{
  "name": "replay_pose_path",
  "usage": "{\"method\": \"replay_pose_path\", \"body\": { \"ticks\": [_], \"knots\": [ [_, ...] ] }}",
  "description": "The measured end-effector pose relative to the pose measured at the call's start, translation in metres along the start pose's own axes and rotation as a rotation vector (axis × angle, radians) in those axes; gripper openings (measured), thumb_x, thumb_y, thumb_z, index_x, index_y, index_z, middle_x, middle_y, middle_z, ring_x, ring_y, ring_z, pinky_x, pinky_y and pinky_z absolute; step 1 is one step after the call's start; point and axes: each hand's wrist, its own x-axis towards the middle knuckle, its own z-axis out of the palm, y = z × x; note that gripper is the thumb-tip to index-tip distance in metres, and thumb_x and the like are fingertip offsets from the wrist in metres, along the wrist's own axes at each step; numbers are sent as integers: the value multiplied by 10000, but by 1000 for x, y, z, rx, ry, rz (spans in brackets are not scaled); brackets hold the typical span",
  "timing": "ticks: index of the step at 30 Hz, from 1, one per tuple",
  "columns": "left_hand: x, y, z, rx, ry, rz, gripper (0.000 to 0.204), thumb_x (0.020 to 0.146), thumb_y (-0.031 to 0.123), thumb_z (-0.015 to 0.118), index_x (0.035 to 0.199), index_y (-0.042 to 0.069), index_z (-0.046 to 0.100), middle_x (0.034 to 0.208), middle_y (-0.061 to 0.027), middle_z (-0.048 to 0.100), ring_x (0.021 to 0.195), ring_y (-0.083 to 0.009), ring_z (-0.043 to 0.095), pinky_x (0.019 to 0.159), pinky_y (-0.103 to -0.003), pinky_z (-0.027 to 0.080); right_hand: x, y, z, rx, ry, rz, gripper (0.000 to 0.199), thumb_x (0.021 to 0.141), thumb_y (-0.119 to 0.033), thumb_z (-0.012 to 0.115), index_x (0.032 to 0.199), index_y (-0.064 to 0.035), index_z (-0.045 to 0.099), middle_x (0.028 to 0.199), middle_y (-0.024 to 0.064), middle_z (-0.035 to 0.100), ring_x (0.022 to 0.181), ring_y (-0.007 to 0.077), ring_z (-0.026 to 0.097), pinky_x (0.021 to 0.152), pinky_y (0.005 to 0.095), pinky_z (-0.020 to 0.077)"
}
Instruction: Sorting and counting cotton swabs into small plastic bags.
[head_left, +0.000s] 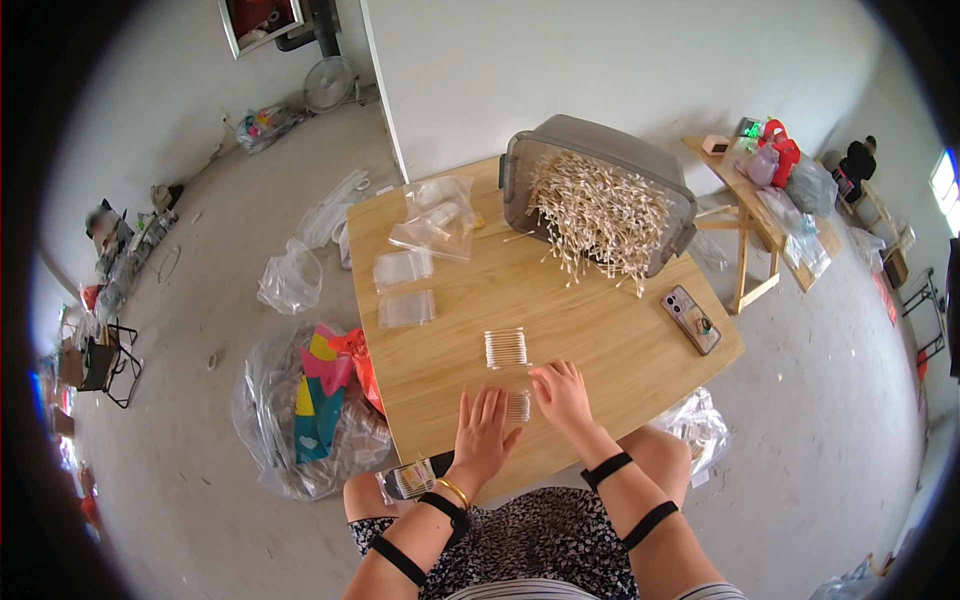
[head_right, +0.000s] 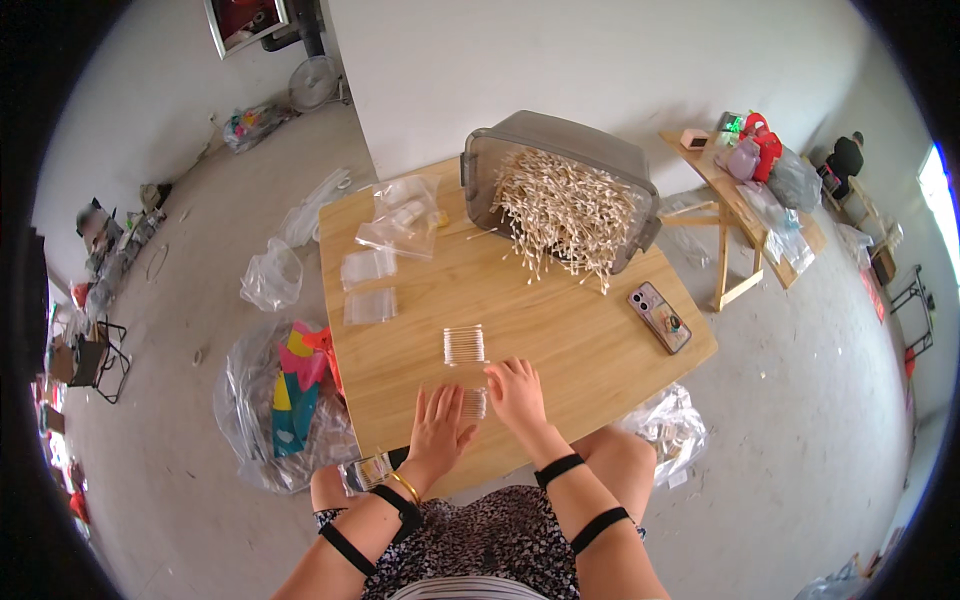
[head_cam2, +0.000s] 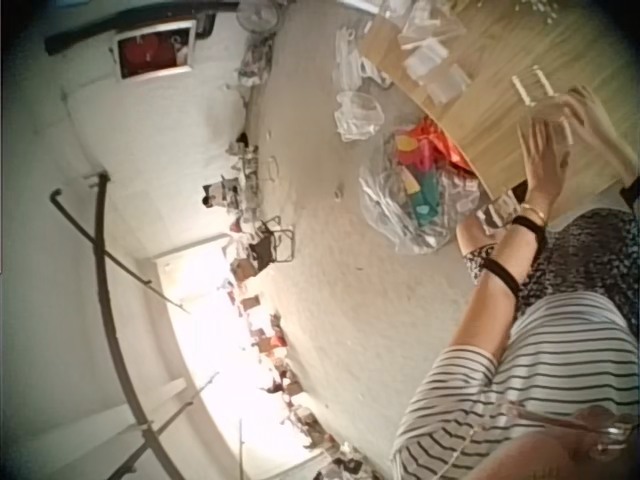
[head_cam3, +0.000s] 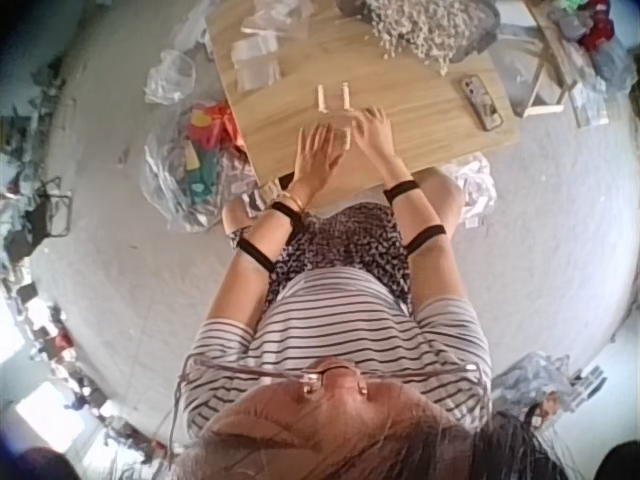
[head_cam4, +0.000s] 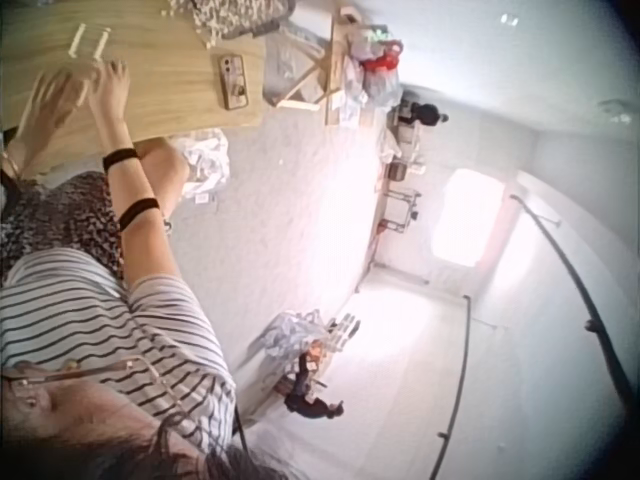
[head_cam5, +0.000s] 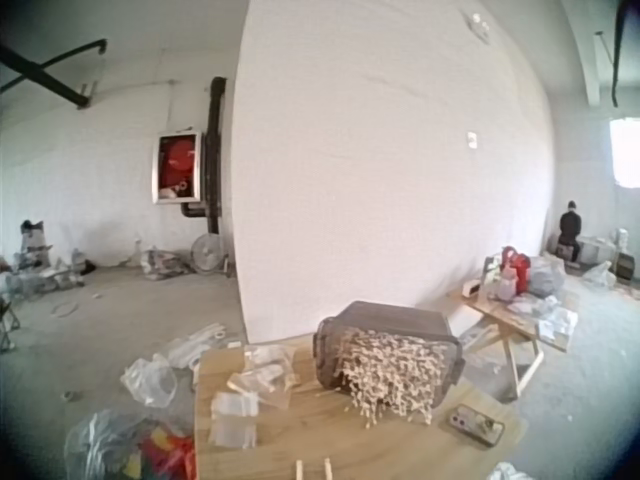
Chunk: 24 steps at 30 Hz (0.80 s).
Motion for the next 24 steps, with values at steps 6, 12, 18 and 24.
{"method": "replay_pose_path", "body": {
  "ticks": [6,12,18,24],
  "knots": [
    [-23,2,3,-77,-91,-12,759,1004,503,450,1532,-17,287,1572,-171,310,1493,-325,241,1231,-549,129,-58,-14,-6,62,-73,-33,489,889,-213,634,1342,-46,555,1380,155,541,1322,348,461,1122,476,357],
    [-36,-11,7,-27,-2,-183,894,994,620,355,1551,-61,200,1629,-209,201,1531,-357,134,1234,-563,48,-66,-28,-6,-195,-213,-77,860,924,-482,582,1533,36,266,1604,233,261,1519,351,195,1247,483,137],
    [-30,2,14,-150,-24,-141,962,987,688,230,1547,-94,174,1646,-237,136,1547,-346,56,1234,-555,-7,-69,-32,25,-384,-258,-151,892,930,-553,510,1536,48,249,1606,276,220,1521,392,168,1245,493,130],
    [-33,-1,4,-128,-70,-163,960,988,682,253,1551,-90,160,1643,-247,137,1549,-346,46,1234,-547,-7,-68,-37,28,-374,-256,-158,878,939,-554,499,1537,42,258,1604,277,225,1522,396,159,1247,489,125]
  ]
}}
